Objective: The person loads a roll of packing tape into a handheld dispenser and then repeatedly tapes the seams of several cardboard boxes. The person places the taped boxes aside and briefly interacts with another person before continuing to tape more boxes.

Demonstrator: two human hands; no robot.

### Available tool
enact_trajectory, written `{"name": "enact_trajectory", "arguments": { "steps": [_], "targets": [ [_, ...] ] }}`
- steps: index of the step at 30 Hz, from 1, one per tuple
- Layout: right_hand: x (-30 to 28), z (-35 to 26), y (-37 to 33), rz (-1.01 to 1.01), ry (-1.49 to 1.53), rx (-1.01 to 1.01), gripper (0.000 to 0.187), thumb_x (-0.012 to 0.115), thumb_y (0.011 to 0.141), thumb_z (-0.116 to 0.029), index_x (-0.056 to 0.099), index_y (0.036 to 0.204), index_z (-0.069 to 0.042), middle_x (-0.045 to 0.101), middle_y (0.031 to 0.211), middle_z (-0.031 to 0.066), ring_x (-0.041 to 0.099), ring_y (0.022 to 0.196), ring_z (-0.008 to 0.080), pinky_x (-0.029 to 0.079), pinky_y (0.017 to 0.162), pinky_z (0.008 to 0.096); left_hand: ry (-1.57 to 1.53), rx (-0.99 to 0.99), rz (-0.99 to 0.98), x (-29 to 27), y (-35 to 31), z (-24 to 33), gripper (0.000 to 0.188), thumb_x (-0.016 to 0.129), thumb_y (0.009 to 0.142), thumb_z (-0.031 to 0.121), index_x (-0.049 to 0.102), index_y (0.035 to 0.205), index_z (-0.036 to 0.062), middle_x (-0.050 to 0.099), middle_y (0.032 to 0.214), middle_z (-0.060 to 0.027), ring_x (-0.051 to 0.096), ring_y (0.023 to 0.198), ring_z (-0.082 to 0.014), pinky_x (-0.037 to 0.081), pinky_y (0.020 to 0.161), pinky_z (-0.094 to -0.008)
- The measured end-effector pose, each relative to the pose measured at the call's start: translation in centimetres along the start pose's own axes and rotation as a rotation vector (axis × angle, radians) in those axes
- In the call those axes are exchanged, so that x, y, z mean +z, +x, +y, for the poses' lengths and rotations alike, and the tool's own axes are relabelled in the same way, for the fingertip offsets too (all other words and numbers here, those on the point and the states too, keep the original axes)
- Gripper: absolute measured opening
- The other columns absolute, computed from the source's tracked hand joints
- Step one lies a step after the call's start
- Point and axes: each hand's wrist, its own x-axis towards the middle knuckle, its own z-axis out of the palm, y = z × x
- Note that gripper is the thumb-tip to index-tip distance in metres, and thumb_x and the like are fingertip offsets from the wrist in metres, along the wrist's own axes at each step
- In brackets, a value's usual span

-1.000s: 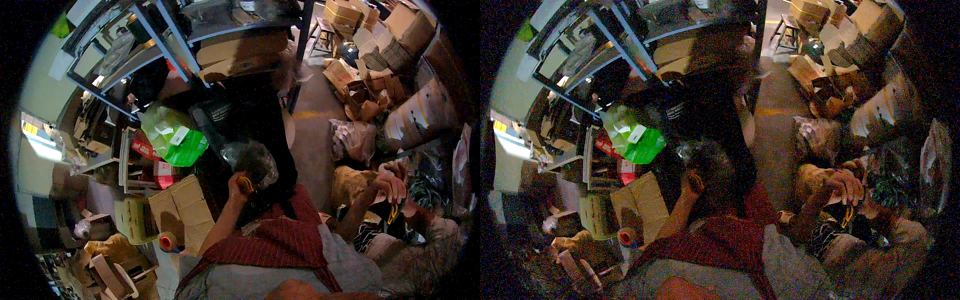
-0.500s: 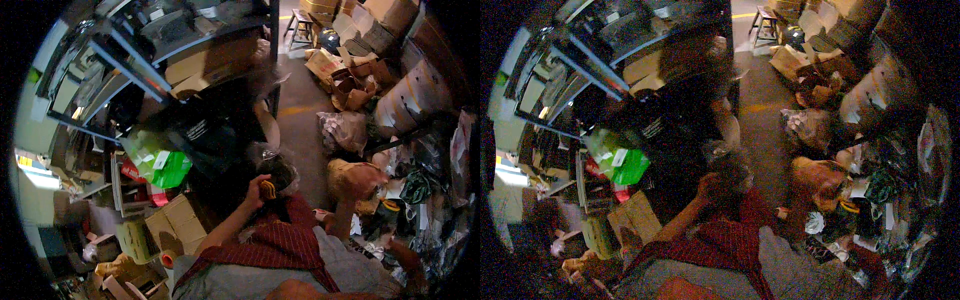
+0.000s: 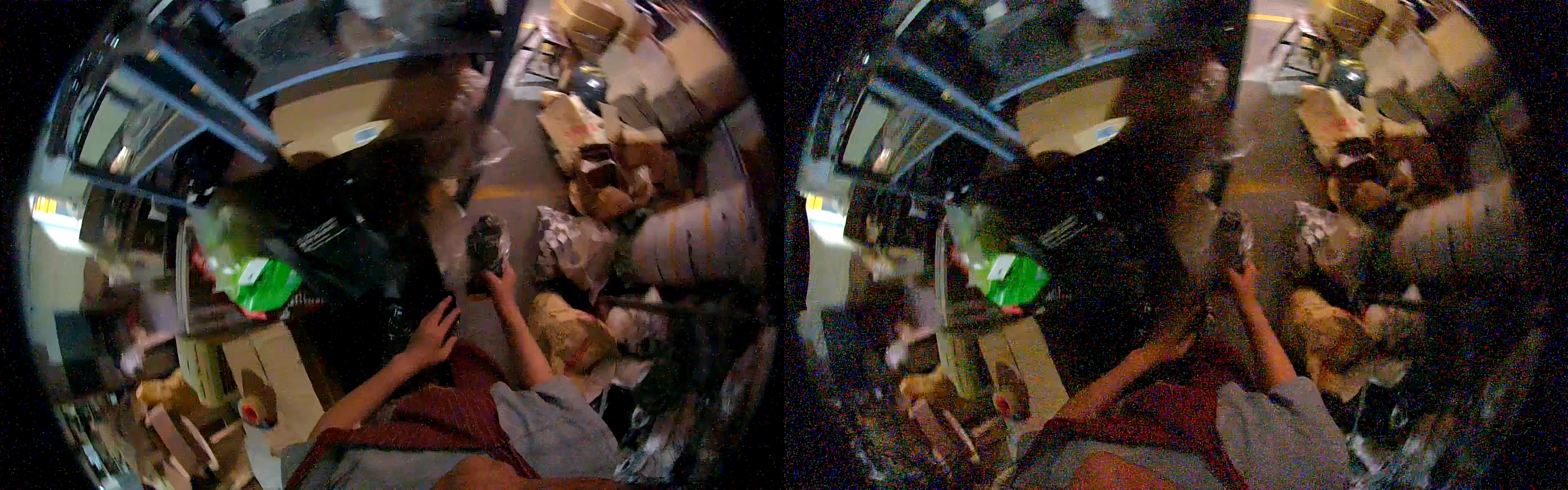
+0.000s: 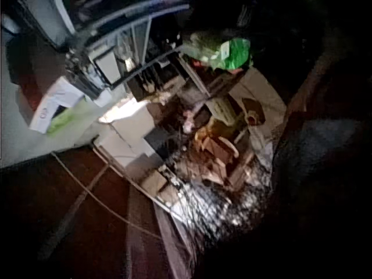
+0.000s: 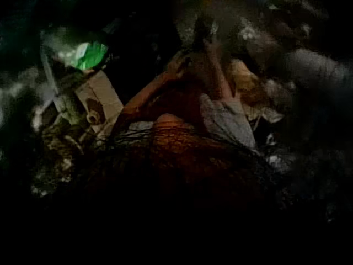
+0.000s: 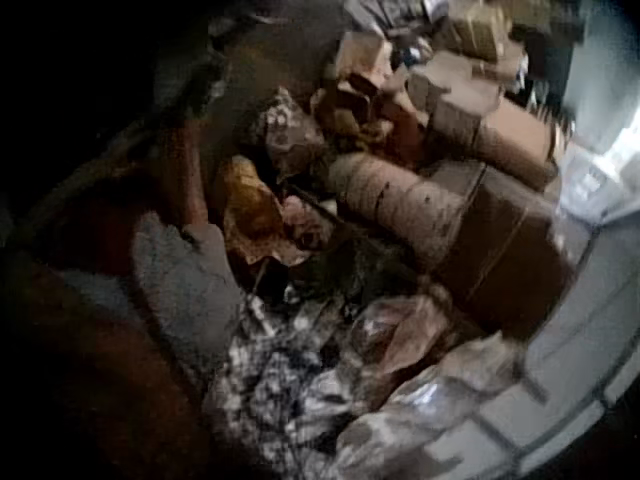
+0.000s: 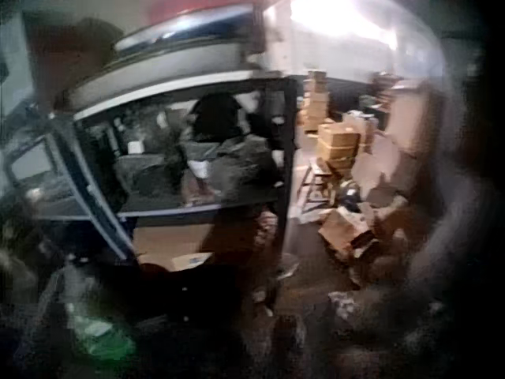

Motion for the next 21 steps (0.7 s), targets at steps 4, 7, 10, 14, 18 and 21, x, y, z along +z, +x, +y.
{"name": "enact_trajectory", "arguments": {
  "steps": [4,7,10,14,18,21],
  "targets": [
    [8.0,-3.7,6.5,-0.188,-0.568,-0.324,0.058,0.078,0.081,-0.021,0.056,0.131,-0.002,0.068,0.111,0.0141,0.067,0.098,0.0361,0.055,0.083,0.0456,0.011,-0.692,0.041,-1.4,-7.1,-0.5,0.051,0.06,0.094,0.012,0.047,0.143,0.0108,0.034,0.157,-0.0116,0.046,0.134,-0.0371,0.047,0.105,-0.0457],
    [13.4,-4.4,9.8,-0.408,-0.711,-0.401,0.053,0.077,0.082,-0.02,0.057,0.128,-0.002,0.068,0.109,0.0133,0.066,0.096,0.0338,0.055,0.081,0.0443,0.006,-0.731,0.296,-1.0,-10.9,0.1,0.047,0.057,0.097,0.016,0.048,0.143,0.0136,0.037,0.154,-0.0118,0.054,0.126,-0.0371,0.051,0.098,-0.046],
    [16.9,-3.7,8.9,-0.561,-0.77,-0.456,0.049,0.076,0.083,-0.019,0.057,0.125,-0.002,0.068,0.107,0.0126,0.066,0.094,0.0316,0.054,0.08,0.043,-0.196,-0.996,0.232,-1.3,-14.0,2.0,0.045,0.055,0.098,0.02,0.048,0.142,0.0155,0.05,0.143,-0.0145,0.062,0.113,-0.0362,0.053,0.092,-0.0474],
    [17.4,-3.6,5.6,-0.645,-0.732,-0.532,0.043,0.074,0.085,-0.017,0.059,0.121,-0.002,0.068,0.104,0.0116,0.065,0.091,0.0286,0.053,0.077,0.0414,-0.534,-1.231,0.511,5.8,-20.4,2.8,0.04,0.056,0.096,0.022,0.056,0.135,0.0139,0.064,0.122,-0.019,0.066,0.102,-0.0372,0.054,0.087,-0.049],
    [13.7,-2.6,-0.4,-0.804,-0.724,-0.531,0.037,0.073,0.086,-0.016,0.06,0.117,-0.002,0.067,0.101,0.0106,0.064,0.089,0.0256,0.053,0.075,0.0397,-0.446,-1.349,0.523,12.8,-25.4,8.0,0.032,0.058,0.093,0.023,0.064,0.123,0.0124,0.068,0.113,-0.0209,0.066,0.102,-0.039,0.054,0.084,-0.0507],
    [10.3,-2.0,-1.4,-0.924,-0.797,-0.457,0.032,0.072,0.087,-0.015,0.061,0.114,-0.002,0.067,0.099,0.0099,0.064,0.087,0.0233,0.052,0.074,0.0385,-0.55,-1.416,0.605,15.0,-25.8,9.3,0.03,0.059,0.092,0.025,0.066,0.119,0.0128,0.066,0.115,-0.0219,0.065,0.103,-0.0421,0.054,0.085,-0.0515]
  ]
}}
